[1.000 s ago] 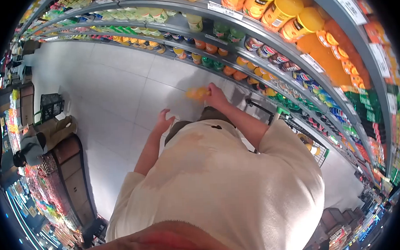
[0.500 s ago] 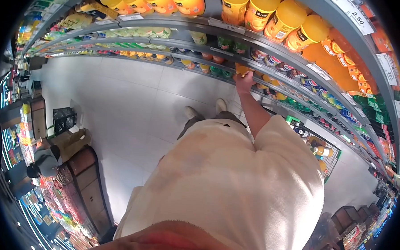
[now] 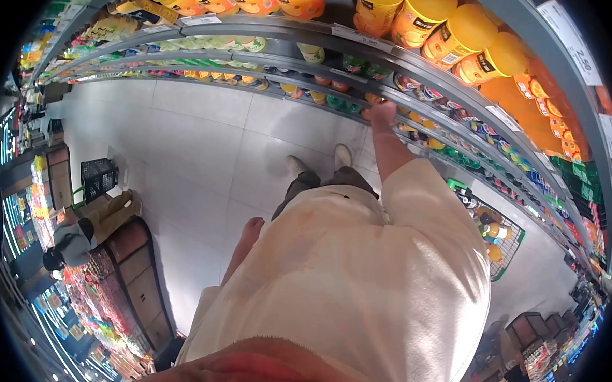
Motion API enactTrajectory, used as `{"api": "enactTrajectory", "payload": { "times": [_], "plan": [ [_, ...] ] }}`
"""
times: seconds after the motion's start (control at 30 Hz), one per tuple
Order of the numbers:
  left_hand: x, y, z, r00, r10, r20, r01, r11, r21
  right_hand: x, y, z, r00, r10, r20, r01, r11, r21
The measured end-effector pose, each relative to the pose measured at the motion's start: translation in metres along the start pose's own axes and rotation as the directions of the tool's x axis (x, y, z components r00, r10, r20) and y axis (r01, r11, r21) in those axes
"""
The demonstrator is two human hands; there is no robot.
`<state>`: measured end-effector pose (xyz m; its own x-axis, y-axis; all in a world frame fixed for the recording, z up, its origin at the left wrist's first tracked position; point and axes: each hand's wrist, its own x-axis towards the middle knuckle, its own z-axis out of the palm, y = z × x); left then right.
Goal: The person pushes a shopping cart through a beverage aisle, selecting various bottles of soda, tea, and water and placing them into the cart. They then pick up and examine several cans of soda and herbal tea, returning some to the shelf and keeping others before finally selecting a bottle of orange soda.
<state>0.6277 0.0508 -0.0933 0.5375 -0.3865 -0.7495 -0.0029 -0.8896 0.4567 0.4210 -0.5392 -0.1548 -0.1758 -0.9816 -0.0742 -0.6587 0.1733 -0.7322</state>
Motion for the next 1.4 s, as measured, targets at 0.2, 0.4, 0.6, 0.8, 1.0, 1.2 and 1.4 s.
{"api": "enactTrajectory", "payload": {
  "times": [0.2,0.4,0.6,0.8,1.0,1.2,1.4],
  "plan": [
    [-0.018,-0.015,-0.001,0.996,-0.093,0.012,0.093,0.995,0.042,0.027,0.024,0.039,0.972,0.225,-0.061,-0.228,0.973,-0.036],
    [-0.031,-0.037,-0.002,0.982,-0.188,0.025,0.185,0.980,0.077,0.044,0.042,0.069,0.996,0.067,-0.062,-0.045,0.950,0.309],
    [-0.025,-0.046,-0.007,0.984,-0.177,0.019,0.176,0.982,0.068,0.038,0.003,0.036,0.998,-0.040,0.043,0.050,0.956,-0.288],
    [0.025,-0.090,-0.015,0.988,-0.096,0.120,0.110,0.987,-0.116,-0.018,0.088,0.055,0.947,-0.192,0.256,0.204,0.979,-0.023],
    [0.122,-0.153,-0.042,0.938,0.270,0.218,-0.330,0.887,0.324,-0.147,0.151,0.012,0.606,-0.043,0.794,0.379,0.894,-0.241],
    [0.203,-0.122,-0.139,0.887,-0.080,0.455,0.111,0.993,-0.041,-0.238,0.221,-0.056,0.618,0.139,0.773,0.214,0.917,-0.337],
    [0.269,-0.051,-0.213,0.914,-0.269,0.302,0.177,0.937,0.301,-0.336,0.112,-0.129,0.722,0.440,0.533,-0.292,0.893,-0.341]
  ]
}}
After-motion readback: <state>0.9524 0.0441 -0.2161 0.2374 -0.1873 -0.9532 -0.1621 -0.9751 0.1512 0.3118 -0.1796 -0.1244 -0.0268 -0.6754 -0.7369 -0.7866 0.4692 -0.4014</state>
